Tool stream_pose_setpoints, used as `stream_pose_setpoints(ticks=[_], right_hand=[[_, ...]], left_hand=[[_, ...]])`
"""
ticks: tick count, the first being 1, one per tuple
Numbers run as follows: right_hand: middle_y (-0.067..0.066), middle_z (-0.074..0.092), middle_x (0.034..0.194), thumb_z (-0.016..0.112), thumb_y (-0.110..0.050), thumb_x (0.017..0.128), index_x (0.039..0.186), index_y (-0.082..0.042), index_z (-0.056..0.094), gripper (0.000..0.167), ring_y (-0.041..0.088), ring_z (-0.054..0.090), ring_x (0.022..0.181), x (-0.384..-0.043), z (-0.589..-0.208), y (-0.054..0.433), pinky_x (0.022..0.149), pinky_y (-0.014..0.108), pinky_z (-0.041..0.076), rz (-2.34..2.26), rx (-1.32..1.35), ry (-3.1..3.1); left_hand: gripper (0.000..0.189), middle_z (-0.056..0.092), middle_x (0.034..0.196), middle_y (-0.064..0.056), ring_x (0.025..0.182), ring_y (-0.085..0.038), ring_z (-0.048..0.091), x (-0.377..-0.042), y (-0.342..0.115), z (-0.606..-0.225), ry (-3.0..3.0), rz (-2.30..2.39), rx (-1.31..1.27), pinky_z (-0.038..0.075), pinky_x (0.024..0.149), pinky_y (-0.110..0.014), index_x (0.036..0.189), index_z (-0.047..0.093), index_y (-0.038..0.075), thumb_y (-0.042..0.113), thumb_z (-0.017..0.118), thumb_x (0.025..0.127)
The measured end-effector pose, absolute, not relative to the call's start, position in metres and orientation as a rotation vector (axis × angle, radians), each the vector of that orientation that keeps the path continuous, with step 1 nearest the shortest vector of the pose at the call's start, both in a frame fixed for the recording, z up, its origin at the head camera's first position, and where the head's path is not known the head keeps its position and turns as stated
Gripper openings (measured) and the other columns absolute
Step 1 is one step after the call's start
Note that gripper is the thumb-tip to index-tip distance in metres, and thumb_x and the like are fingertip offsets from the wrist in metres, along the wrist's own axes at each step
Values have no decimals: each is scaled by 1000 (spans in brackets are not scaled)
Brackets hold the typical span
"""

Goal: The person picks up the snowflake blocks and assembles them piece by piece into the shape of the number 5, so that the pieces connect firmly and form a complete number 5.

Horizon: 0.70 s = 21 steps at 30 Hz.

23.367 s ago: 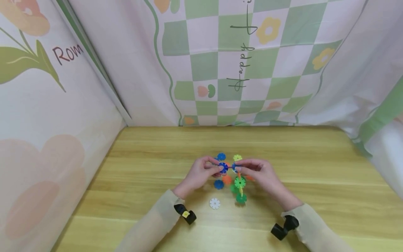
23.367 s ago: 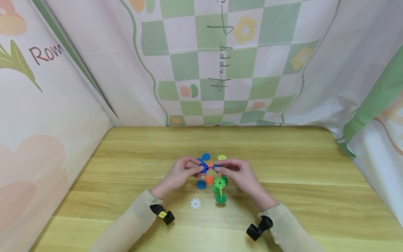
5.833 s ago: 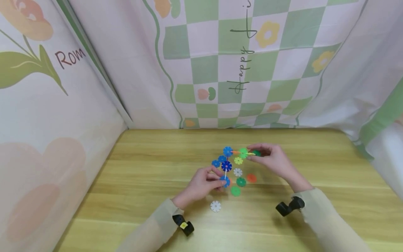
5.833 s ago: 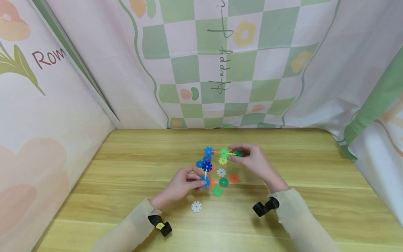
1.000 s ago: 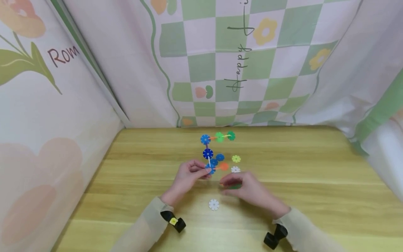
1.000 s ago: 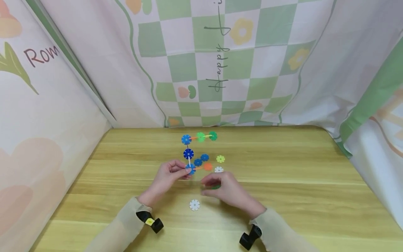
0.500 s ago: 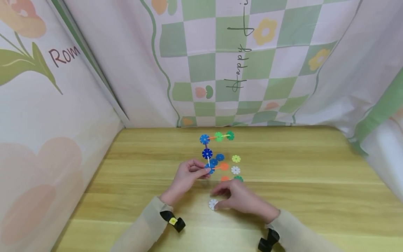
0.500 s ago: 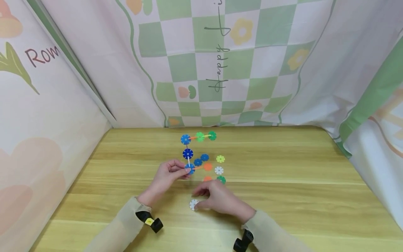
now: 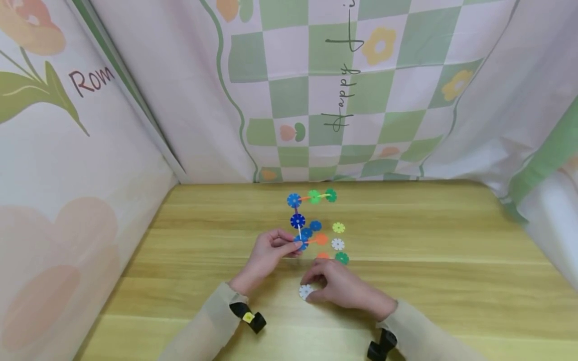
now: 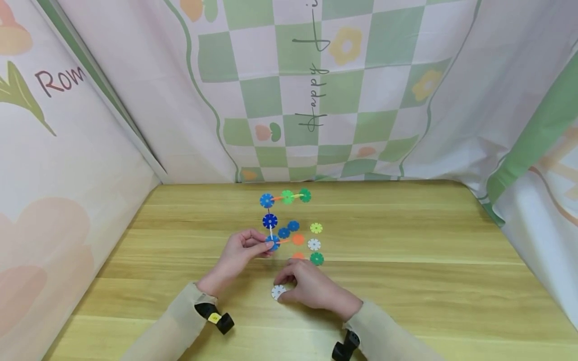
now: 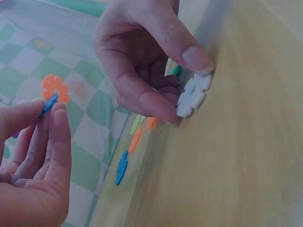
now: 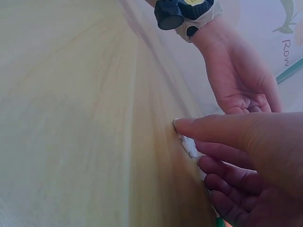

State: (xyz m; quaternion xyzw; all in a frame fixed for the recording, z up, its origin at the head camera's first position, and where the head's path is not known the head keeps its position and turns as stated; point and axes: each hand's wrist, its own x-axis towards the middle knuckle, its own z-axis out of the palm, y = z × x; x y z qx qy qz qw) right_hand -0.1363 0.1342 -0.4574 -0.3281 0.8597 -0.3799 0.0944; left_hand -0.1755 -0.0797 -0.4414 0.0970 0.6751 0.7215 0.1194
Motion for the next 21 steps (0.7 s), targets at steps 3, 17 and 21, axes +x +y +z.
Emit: stream_pose_setpoints(ticks=[3,17,21], right_hand=[[-11,63,93,89,-21,78,101,-15,76,27,9,58,84,-136,-457,134,76,28,51,-1120,-970,2562],[-12,64,88,83,-12,85,101,-19,70,21,8,60,80,-135,-461,136,73,27,54,-1219,-914,2491],[-10,65,87,80,-9,88,101,-15,71,17,9,62,78,-138,-459,141,70,27,55,-1328,-875,2469]], left_hand=[[14,75,93,-14,86,-31,74,-175,-80,-441,1983,2105,294,59,83,-38,101,63,-1,6,73,95],[14,75,92,-14,83,-24,74,-176,-81,-445,1972,2110,295,59,83,-43,100,63,-1,6,74,94],[14,75,91,-14,84,-27,74,-177,-82,-445,1973,2109,290,59,84,-44,100,63,-1,6,74,94]])
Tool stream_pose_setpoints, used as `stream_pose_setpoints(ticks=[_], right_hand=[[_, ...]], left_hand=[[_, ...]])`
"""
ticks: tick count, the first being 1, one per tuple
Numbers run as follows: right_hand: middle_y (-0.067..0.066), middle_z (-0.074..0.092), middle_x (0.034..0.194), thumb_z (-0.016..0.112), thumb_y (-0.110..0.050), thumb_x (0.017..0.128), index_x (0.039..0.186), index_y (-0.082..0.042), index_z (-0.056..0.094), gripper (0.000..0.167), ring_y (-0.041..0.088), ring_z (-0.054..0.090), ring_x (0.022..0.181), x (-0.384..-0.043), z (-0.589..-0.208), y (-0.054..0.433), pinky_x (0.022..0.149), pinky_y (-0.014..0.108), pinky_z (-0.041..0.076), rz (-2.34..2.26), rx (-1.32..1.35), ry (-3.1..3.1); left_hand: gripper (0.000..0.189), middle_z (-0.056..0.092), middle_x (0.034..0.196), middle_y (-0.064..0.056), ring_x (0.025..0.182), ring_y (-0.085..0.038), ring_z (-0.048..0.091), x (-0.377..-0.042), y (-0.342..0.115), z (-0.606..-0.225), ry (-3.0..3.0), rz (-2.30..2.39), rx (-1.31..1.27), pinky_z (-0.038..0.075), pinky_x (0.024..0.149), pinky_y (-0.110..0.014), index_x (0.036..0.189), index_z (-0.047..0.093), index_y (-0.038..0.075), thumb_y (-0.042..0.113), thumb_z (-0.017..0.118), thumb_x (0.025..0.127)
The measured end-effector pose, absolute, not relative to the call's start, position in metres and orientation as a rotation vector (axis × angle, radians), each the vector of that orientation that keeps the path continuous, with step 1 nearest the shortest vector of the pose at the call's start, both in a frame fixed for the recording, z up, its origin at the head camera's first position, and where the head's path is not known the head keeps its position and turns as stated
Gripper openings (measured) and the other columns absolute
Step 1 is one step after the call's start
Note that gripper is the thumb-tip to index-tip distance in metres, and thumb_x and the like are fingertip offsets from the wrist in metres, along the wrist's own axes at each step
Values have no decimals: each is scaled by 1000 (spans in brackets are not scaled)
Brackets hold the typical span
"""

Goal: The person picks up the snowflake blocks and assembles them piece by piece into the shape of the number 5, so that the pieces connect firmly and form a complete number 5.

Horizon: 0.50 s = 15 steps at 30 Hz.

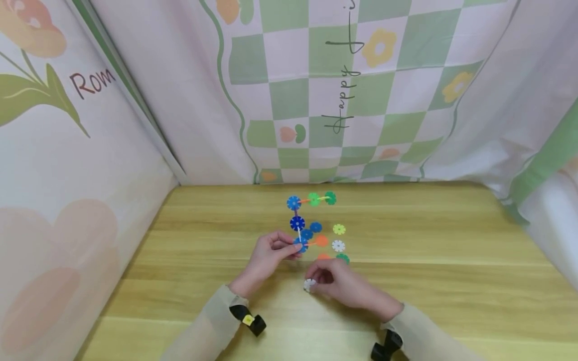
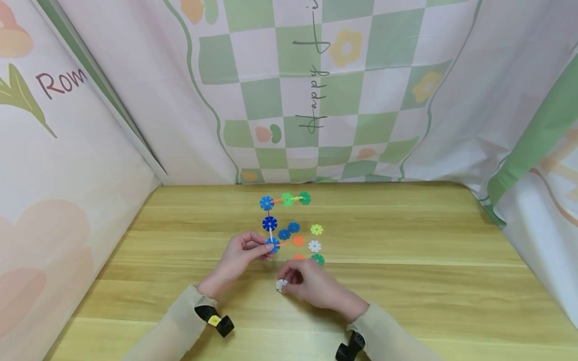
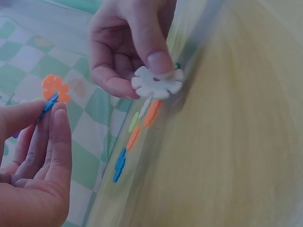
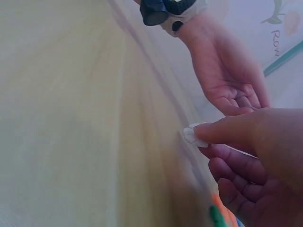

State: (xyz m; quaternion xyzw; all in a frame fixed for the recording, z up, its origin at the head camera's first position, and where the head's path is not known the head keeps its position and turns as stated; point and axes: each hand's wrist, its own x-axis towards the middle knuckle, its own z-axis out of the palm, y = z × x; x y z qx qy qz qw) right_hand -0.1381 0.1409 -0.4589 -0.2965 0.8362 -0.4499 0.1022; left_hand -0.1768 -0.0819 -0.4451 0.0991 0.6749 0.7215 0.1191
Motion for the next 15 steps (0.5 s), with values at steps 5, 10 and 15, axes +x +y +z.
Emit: stream_pose_setpoints(ticks=[5,10,15], right_hand=[[-9,68,87,80,-12,89,99,-16,73,13,12,64,79,-144,-452,151,71,29,56,-1405,-822,2521],[-7,69,90,79,-16,90,100,-16,73,12,14,65,83,-150,-446,162,75,30,56,-1452,-718,2561],[-1,71,95,77,-13,91,107,-9,72,18,20,67,88,-155,-439,174,79,30,57,-1551,-600,2530]], left_hand=[[16,74,92,-15,87,-32,73,-177,-82,-444,1978,2106,293,59,85,-45,101,62,-3,8,73,95],[17,74,93,-17,88,-34,73,-177,-82,-444,1978,2101,298,58,86,-48,102,62,-4,7,73,95],[15,74,93,-17,85,-29,74,-177,-82,-445,1970,2110,309,57,86,-51,101,62,-5,5,72,96]])
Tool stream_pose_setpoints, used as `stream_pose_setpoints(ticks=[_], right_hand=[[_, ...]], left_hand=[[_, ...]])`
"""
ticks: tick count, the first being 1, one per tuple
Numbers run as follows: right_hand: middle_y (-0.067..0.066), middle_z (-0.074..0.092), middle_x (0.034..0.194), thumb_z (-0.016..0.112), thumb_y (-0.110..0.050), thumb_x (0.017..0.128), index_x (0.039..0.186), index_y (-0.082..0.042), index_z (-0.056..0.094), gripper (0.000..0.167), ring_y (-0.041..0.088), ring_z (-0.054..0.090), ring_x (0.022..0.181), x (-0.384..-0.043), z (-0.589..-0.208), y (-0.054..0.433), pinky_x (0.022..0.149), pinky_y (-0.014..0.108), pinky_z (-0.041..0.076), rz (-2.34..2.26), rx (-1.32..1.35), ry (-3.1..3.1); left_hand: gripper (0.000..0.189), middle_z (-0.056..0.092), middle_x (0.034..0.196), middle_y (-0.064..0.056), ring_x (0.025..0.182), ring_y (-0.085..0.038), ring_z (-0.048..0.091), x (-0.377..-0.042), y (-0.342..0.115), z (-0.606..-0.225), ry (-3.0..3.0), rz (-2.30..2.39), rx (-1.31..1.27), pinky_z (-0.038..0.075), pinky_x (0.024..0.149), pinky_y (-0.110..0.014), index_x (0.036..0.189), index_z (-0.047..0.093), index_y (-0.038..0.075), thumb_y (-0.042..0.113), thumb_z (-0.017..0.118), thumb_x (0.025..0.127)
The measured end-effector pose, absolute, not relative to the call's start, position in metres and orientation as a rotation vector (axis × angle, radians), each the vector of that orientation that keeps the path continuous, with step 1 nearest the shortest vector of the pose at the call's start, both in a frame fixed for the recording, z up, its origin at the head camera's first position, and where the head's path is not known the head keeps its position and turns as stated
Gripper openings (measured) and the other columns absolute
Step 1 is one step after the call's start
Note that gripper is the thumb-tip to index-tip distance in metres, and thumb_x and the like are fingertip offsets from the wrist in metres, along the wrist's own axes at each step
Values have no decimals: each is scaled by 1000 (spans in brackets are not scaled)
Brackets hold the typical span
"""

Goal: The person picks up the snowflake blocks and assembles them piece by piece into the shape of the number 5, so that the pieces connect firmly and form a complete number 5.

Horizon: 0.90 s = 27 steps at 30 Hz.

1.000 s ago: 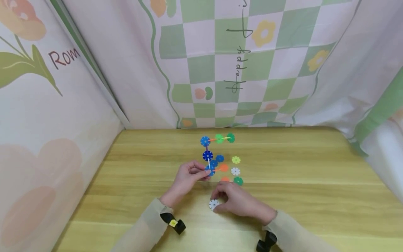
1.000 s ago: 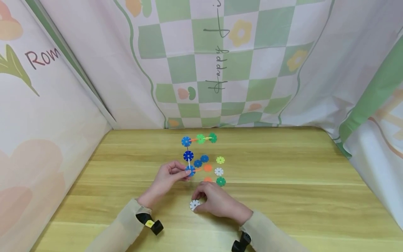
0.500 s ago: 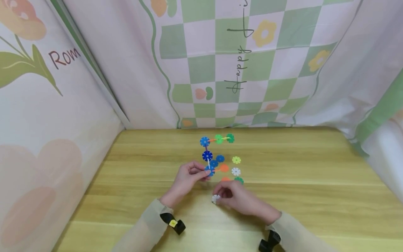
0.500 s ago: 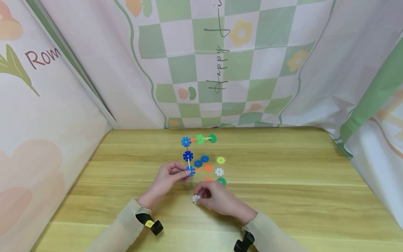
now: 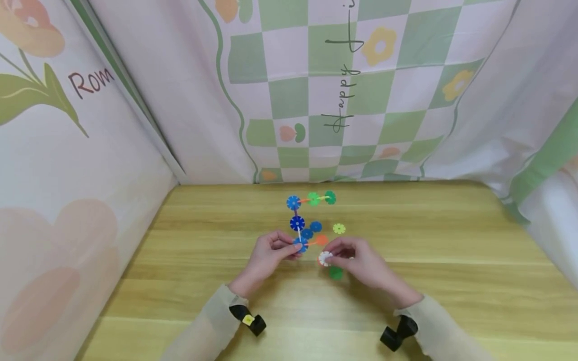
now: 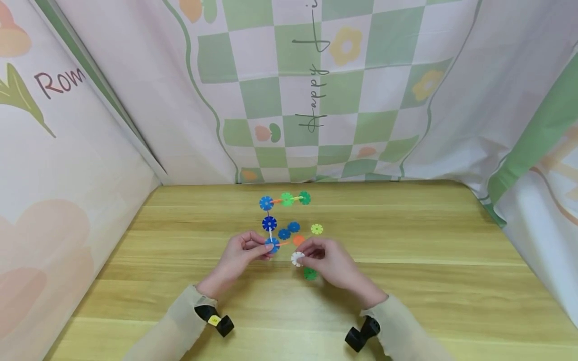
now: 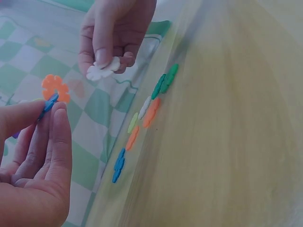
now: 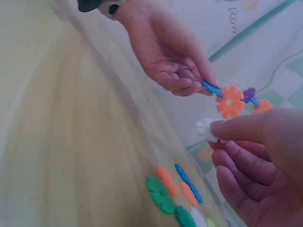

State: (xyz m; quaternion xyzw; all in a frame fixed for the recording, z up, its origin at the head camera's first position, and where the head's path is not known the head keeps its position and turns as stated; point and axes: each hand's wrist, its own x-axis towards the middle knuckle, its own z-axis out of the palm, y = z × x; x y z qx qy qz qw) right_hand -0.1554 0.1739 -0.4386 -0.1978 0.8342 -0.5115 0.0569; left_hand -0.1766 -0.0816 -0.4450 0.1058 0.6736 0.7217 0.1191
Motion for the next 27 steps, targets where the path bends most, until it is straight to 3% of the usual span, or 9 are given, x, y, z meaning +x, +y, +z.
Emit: stream_pose_setpoints(ticks=[7,16,27], right_hand=[[4,72,99,77,-15,93,110,-6,72,20,29,68,91,-161,-433,185,80,35,58,-1657,-441,2483],[10,72,103,75,-15,94,111,-1,71,23,30,69,93,-165,-425,186,82,40,59,-1747,-354,2455],[11,73,101,72,-14,97,114,1,70,23,42,68,95,-167,-425,180,82,45,59,-1768,-386,2412]], left_hand=[[14,74,93,-16,86,-29,74,-176,-82,-444,1956,2109,310,58,86,-50,101,62,-4,4,72,95],[14,74,94,-17,87,-30,73,-175,-82,-444,1945,2104,303,59,85,-46,102,62,-4,4,72,95],[15,74,93,-16,94,-47,70,-174,-81,-447,1943,2092,319,57,85,-53,102,62,-7,2,72,95]])
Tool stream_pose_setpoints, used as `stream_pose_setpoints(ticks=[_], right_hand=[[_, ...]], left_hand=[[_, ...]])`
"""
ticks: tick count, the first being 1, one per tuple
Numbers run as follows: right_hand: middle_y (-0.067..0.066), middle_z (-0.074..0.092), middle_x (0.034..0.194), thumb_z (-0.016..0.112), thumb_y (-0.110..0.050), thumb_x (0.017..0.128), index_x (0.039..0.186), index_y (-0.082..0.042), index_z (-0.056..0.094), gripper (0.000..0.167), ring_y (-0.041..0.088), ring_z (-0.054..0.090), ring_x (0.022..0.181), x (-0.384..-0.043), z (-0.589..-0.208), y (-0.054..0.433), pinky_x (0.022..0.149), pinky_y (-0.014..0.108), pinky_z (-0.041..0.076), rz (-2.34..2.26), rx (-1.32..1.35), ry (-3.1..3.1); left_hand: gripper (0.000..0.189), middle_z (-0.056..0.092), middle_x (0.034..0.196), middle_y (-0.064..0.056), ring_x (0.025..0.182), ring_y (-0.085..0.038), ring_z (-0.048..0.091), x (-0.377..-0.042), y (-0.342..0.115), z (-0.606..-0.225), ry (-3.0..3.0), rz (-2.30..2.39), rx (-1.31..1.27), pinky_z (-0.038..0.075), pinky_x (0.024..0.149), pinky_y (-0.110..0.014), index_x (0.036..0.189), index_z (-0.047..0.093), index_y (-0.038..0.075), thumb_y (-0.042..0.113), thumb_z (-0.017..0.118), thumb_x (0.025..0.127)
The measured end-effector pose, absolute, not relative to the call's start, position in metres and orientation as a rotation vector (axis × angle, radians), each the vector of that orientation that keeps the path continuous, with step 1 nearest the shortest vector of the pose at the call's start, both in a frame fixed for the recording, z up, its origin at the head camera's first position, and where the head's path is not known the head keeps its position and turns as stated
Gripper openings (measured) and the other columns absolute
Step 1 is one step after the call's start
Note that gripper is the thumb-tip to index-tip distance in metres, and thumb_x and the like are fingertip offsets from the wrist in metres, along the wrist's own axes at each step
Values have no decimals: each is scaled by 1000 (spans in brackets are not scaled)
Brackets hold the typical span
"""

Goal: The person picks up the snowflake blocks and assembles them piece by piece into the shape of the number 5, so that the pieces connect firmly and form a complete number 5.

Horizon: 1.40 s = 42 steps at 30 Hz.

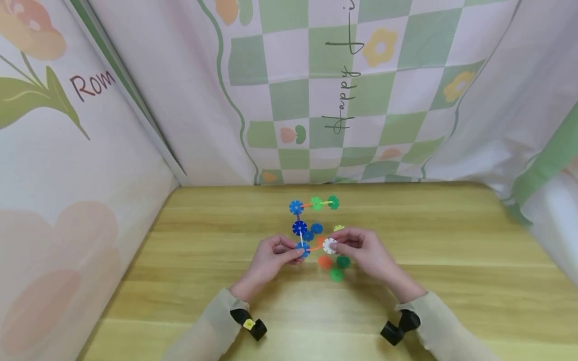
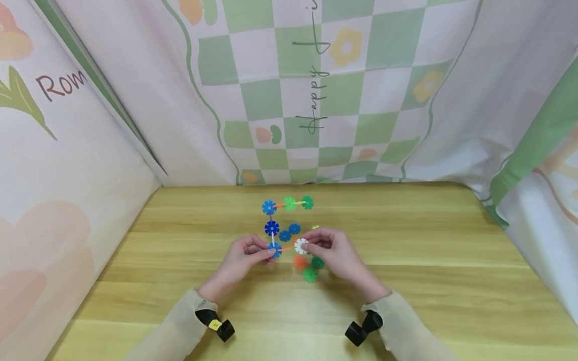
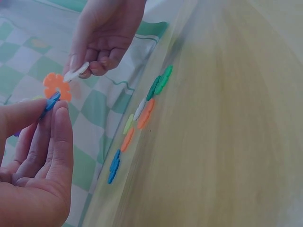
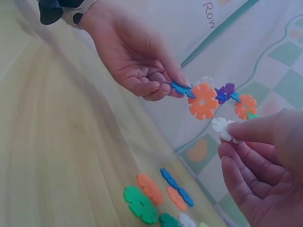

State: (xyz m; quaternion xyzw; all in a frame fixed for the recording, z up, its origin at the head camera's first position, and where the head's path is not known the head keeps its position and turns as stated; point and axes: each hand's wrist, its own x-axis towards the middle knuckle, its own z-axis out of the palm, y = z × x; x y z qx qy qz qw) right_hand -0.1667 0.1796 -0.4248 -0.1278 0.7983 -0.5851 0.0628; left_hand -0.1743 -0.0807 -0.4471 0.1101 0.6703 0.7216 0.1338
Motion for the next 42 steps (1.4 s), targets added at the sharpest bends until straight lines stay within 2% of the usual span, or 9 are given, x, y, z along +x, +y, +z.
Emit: stream_pose_setpoints(ticks=[5,25,34,42], right_hand=[[12,73,102,71,-14,98,116,1,69,23,42,68,96,-167,-426,177,83,47,58,-1785,-398,2396],[12,72,102,70,-12,98,115,2,69,22,43,68,96,-166,-424,173,84,48,58,-1796,-392,2379],[11,73,100,71,-12,98,114,1,70,21,40,69,94,-165,-427,169,82,46,59,-1790,-374,2401],[10,74,97,71,-9,97,109,0,72,15,29,71,85,-164,-428,164,77,44,60,-1850,-365,2434]], left_hand=[[13,74,94,-16,95,-45,70,-174,-80,-447,1939,2095,308,57,86,-52,101,64,-4,3,72,95],[11,74,93,-17,94,-45,70,-173,-80,-448,1927,2099,312,58,84,-50,100,63,-4,2,72,95],[13,74,93,-16,90,-38,72,-172,-77,-449,1923,2104,306,60,82,-44,100,63,-3,3,73,95],[14,74,93,-17,84,-28,74,-171,-74,-447,1926,2118,261,60,81,-42,101,63,-3,5,73,94]])
